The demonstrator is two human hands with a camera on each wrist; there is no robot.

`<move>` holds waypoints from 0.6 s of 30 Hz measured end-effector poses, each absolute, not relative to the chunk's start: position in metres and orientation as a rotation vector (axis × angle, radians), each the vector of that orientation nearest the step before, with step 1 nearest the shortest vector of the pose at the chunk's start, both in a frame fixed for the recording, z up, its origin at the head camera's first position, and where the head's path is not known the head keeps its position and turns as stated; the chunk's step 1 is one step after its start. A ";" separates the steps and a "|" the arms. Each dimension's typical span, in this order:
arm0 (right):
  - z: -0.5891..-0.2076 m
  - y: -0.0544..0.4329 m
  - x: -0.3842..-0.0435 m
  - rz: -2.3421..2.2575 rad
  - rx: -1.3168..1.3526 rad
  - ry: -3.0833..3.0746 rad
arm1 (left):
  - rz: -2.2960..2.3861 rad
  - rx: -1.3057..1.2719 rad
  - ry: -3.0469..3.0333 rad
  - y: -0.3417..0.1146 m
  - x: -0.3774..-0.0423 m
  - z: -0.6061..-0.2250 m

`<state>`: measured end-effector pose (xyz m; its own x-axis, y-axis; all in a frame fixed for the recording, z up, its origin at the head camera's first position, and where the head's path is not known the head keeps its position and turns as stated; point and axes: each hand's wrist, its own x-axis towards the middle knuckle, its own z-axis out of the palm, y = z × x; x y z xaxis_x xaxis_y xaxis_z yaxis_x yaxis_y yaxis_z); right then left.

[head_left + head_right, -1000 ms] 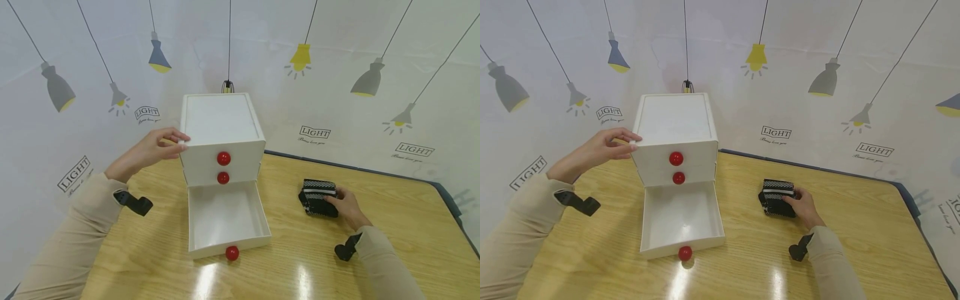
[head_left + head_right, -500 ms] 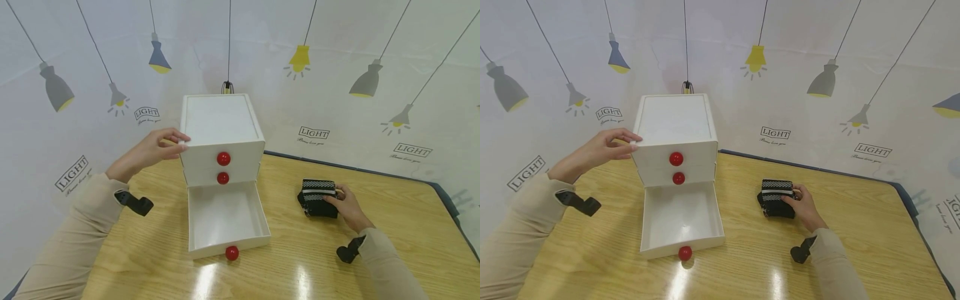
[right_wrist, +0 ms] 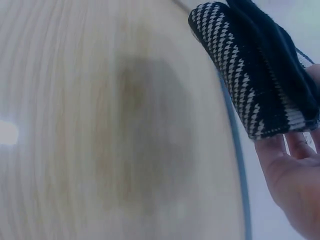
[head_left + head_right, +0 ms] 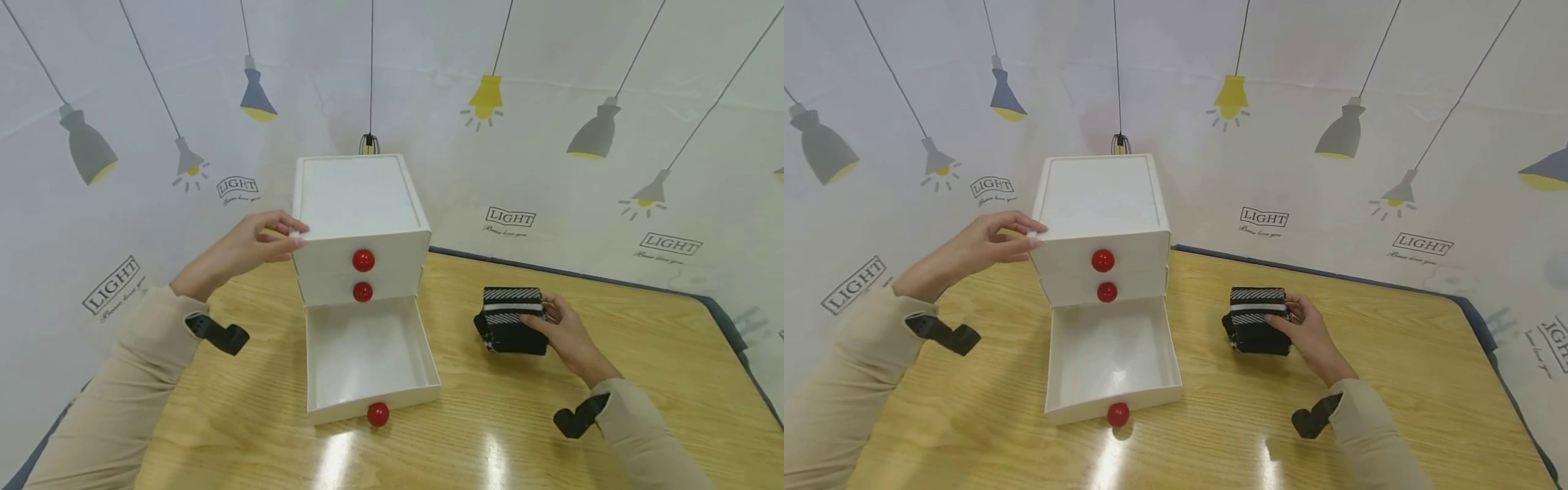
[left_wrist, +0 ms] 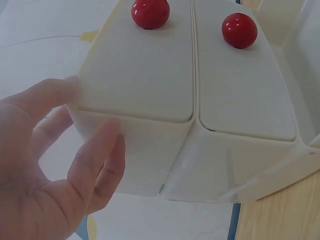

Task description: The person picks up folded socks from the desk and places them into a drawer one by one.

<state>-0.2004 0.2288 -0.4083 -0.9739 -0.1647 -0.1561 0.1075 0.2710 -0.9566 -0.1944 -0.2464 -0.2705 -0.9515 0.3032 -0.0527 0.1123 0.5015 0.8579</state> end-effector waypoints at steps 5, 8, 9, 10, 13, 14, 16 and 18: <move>-0.392 0.212 -0.195 -1.906 -0.130 2.149 | 1.426 0.355 2.555 -0.245 -0.194 -0.270; -0.383 0.200 -0.191 -1.940 -0.168 2.057 | 1.424 0.359 2.561 -0.245 -0.193 -0.270; -0.380 0.196 -0.190 -1.941 -0.170 2.032 | 1.424 0.358 2.561 -0.245 -0.193 -0.270; -0.377 0.191 -0.188 -1.937 -0.170 2.012 | 1.425 0.357 2.560 -0.245 -0.193 -0.270; -0.369 0.176 -0.185 -1.900 -0.174 1.978 | 1.421 0.345 2.559 -0.245 -0.193 -0.271; -0.367 0.170 -0.184 -1.888 -0.168 1.965 | 1.419 0.342 2.557 -0.245 -0.193 -0.271; -0.364 0.158 -0.182 -1.863 -0.157 1.943 | 1.419 0.340 2.555 -0.246 -0.194 -0.272; -0.362 0.147 -0.181 -1.846 -0.148 1.911 | 1.420 0.342 2.554 -0.246 -0.194 -0.272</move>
<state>-0.1811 0.1468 -0.3620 -0.8809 -0.3961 -0.2589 0.2451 0.0861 -0.9657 -0.1941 -0.2460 -0.2721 -0.9533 0.2957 -0.0611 0.1042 0.5121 0.8526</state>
